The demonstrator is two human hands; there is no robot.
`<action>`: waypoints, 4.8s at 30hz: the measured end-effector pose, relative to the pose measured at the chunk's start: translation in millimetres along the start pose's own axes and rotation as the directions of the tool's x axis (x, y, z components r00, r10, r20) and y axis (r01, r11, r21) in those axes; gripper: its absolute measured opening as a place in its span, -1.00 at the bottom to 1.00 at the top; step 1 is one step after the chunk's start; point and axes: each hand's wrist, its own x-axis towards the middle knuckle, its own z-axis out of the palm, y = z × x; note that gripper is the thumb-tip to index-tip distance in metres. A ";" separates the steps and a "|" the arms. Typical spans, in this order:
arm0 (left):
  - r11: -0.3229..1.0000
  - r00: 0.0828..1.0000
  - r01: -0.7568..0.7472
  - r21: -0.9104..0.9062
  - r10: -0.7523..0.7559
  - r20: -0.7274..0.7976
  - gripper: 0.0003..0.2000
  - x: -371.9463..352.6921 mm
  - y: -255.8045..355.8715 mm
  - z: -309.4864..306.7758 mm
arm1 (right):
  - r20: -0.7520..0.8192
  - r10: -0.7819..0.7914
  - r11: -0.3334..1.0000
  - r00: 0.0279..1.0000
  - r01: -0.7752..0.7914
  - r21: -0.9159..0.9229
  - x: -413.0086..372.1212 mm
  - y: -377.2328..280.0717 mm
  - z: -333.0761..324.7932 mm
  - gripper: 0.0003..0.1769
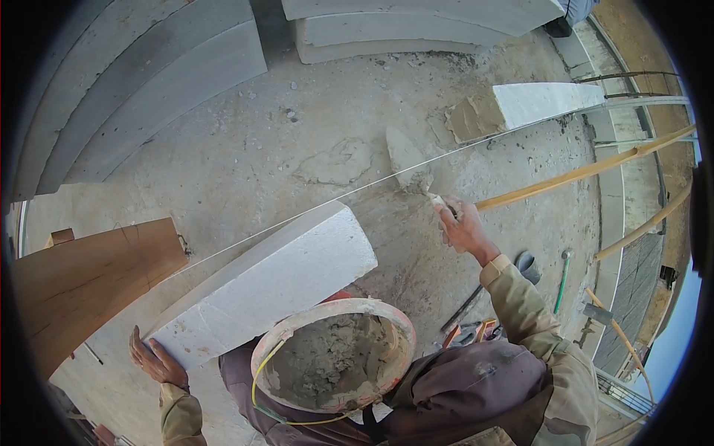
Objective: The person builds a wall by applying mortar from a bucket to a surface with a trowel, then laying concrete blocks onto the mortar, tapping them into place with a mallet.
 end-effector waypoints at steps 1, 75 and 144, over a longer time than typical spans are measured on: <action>1.000 1.000 -0.001 0.002 0.001 0.003 -0.43 -0.8 -1.5 -0.4 | 0.037 -0.097 0.995 0.995 0.097 -0.002 -5.4 -12.5 6.1 -0.69; 0.988 0.989 0.150 0.023 -0.150 0.013 -0.43 -4.4 16.7 -5.9 | 0.479 -0.159 0.987 0.863 0.133 0.089 -304.9 17.5 -12.1 -0.71; 1.000 0.997 0.026 -0.010 -0.027 -0.078 -0.45 -2.5 1.0 3.5 | -0.314 -0.287 0.852 0.905 0.092 -0.515 35.8 46.1 -12.8 -0.73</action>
